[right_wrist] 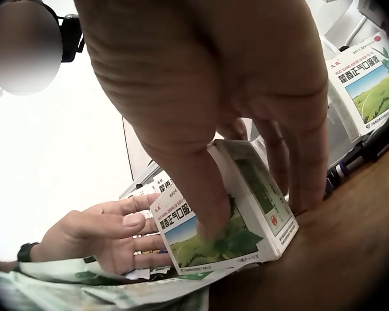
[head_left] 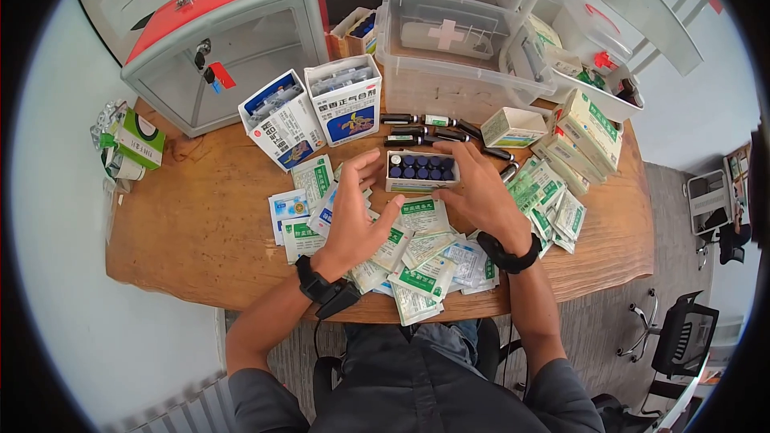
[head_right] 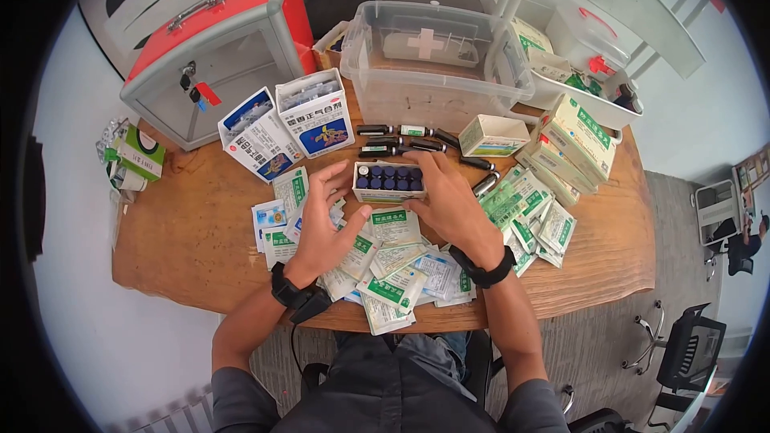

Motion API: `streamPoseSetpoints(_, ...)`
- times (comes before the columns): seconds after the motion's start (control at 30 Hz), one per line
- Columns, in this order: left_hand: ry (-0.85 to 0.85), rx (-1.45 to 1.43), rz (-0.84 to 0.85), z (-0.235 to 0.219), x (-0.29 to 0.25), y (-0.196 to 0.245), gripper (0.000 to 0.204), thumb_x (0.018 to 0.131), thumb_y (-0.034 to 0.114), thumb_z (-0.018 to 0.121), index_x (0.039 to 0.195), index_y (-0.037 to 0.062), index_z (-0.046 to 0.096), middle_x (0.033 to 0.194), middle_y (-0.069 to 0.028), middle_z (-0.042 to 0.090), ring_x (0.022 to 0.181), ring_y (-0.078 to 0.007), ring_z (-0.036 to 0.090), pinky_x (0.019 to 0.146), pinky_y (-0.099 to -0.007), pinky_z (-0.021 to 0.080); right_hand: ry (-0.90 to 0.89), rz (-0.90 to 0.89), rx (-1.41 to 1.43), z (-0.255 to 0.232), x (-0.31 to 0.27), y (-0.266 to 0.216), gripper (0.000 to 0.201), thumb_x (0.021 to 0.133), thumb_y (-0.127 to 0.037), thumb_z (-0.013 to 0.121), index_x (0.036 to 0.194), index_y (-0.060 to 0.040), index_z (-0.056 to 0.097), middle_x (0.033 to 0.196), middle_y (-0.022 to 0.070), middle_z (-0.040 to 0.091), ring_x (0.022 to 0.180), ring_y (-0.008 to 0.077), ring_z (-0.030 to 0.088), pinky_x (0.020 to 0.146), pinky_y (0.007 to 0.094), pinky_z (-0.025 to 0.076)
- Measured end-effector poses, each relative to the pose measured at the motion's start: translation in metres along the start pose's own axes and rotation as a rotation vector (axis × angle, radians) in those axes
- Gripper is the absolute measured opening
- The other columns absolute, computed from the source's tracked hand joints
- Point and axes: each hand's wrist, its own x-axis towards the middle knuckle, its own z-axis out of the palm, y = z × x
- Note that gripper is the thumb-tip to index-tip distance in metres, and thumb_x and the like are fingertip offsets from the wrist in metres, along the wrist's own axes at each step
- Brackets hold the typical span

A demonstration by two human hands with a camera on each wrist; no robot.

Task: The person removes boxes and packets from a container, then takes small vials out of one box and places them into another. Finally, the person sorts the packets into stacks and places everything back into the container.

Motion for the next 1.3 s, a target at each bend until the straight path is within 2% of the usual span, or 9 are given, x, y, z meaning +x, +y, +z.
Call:
streamPoseSetpoints(0.23, -0.008, -0.068, -0.007, -0.001, 0.002, 0.005, 0.065, 0.093, 0.004, 0.075, 0.148, -0.0038, 0.040, 0.138, -0.0226, 0.058, 0.132, -0.0327, 0.059, 0.111, -0.0454, 0.049, -0.095, 0.106, 0.079, -0.009, 0.004, -0.008, 0.058, 0.079, -0.003, 0.085, 0.132, -0.0001, 0.061, 0.122, 0.0229, 0.069, 0.120, 0.0439, 0.064, 0.100, 0.0460, 0.052)
streamPoseSetpoints(0.33, 0.005, -0.085, -0.026, -0.002, 0.002, 0.003, 0.063, 0.093, 0.003, 0.074, 0.147, -0.0038, 0.041, 0.139, -0.0227, 0.057, 0.133, -0.0319, 0.059, 0.112, -0.0449, 0.049, -0.058, 0.066, 0.070, -0.006, 0.004, -0.005, 0.059, 0.080, -0.003, 0.084, 0.133, 0.0000, 0.060, 0.123, 0.0230, 0.069, 0.119, 0.0445, 0.064, 0.099, 0.0461, 0.052)
streamPoseSetpoints(0.4, 0.004, -0.050, 0.000, -0.001, 0.002, 0.000, 0.063, 0.094, 0.003, 0.073, 0.148, -0.0039, 0.041, 0.140, -0.0230, 0.056, 0.133, -0.0319, 0.058, 0.112, -0.0448, 0.049, 0.019, -0.035, 0.078, -0.001, 0.003, -0.001, 0.054, 0.082, 0.000, 0.080, 0.132, -0.0018, 0.058, 0.116, 0.0242, 0.068, 0.107, 0.0486, 0.066, 0.089, 0.0505, 0.054)
streamPoseSetpoints(0.6, -0.027, -0.039, -0.037, -0.002, 0.000, -0.001, 0.062, 0.096, 0.002, 0.070, 0.148, -0.0035, 0.037, 0.153, -0.0223, 0.050, 0.138, -0.0283, 0.055, 0.116, -0.0448, 0.045, 0.032, -0.009, 0.062, 0.002, 0.002, 0.000, 0.053, 0.083, -0.001, 0.080, 0.131, -0.0014, 0.058, 0.116, 0.0246, 0.067, 0.107, 0.0492, 0.066, 0.089, 0.0509, 0.054)
streamPoseSetpoints(0.83, 0.042, -0.012, 0.023, 0.000, 0.000, 0.004, 0.055, 0.097, 0.004, 0.072, 0.144, -0.0040, 0.045, 0.144, -0.0220, 0.055, 0.132, -0.0320, 0.059, 0.110, -0.0446, 0.049, 0.003, 0.018, 0.113, 0.000, 0.003, 0.002, 0.049, 0.085, -0.002, 0.079, 0.129, -0.0008, 0.058, 0.116, 0.0262, 0.068, 0.104, 0.0497, 0.067, 0.087, 0.0510, 0.054)
streamPoseSetpoints(0.93, 0.087, 0.152, 0.033, -0.008, 0.002, 0.008, 0.051, 0.097, 0.006, 0.071, 0.142, -0.0026, 0.048, 0.148, -0.0208, 0.055, 0.135, -0.0314, 0.057, 0.114, -0.0455, 0.046, -0.011, 0.063, 0.161, 0.000, 0.003, -0.001, 0.048, 0.085, -0.002, 0.079, 0.129, 0.0002, 0.058, 0.116, 0.0275, 0.069, 0.102, 0.0499, 0.068, 0.086, 0.0509, 0.054)
streamPoseSetpoints(1.03, 0.123, 0.382, 0.147, -0.016, 0.007, 0.009, 0.048, 0.092, 0.003, 0.074, 0.134, -0.0024, 0.053, 0.139, -0.0239, 0.057, 0.131, -0.0410, 0.056, 0.112, -0.0494, 0.044, 0.042, 0.116, 0.119, 0.001, 0.002, -0.004, 0.050, 0.083, -0.005, 0.082, 0.128, 0.0001, 0.062, 0.119, 0.0234, 0.071, 0.111, 0.0461, 0.068, 0.095, 0.0462, 0.053)
streamPoseSetpoints(1.1, 0.055, 0.587, 0.125, -0.018, 0.006, 0.007, 0.043, 0.092, 0.009, 0.075, 0.130, -0.0006, 0.057, 0.137, -0.0227, 0.060, 0.133, -0.0421, 0.054, 0.114, -0.0509, 0.042, 0.109, 0.032, 0.060, 0.002, 0.002, -0.003, 0.047, 0.085, -0.003, 0.079, 0.128, 0.0010, 0.059, 0.114, 0.0275, 0.071, 0.099, 0.0488, 0.070, 0.084, 0.0509, 0.055)
streamPoseSetpoints(1.3, -0.085, 0.733, 0.048, -0.020, 0.004, 0.008, 0.031, 0.090, 0.015, 0.079, 0.113, 0.0006, 0.063, 0.124, -0.0199, 0.064, 0.119, -0.0424, 0.056, 0.103, -0.0508, 0.045, 0.015, 0.204, 0.104, 0.007, 0.007, -0.021, 0.048, 0.084, -0.005, 0.081, 0.125, 0.0023, 0.058, 0.115, 0.0285, 0.069, 0.101, 0.0483, 0.069, 0.085, 0.0511, 0.056)
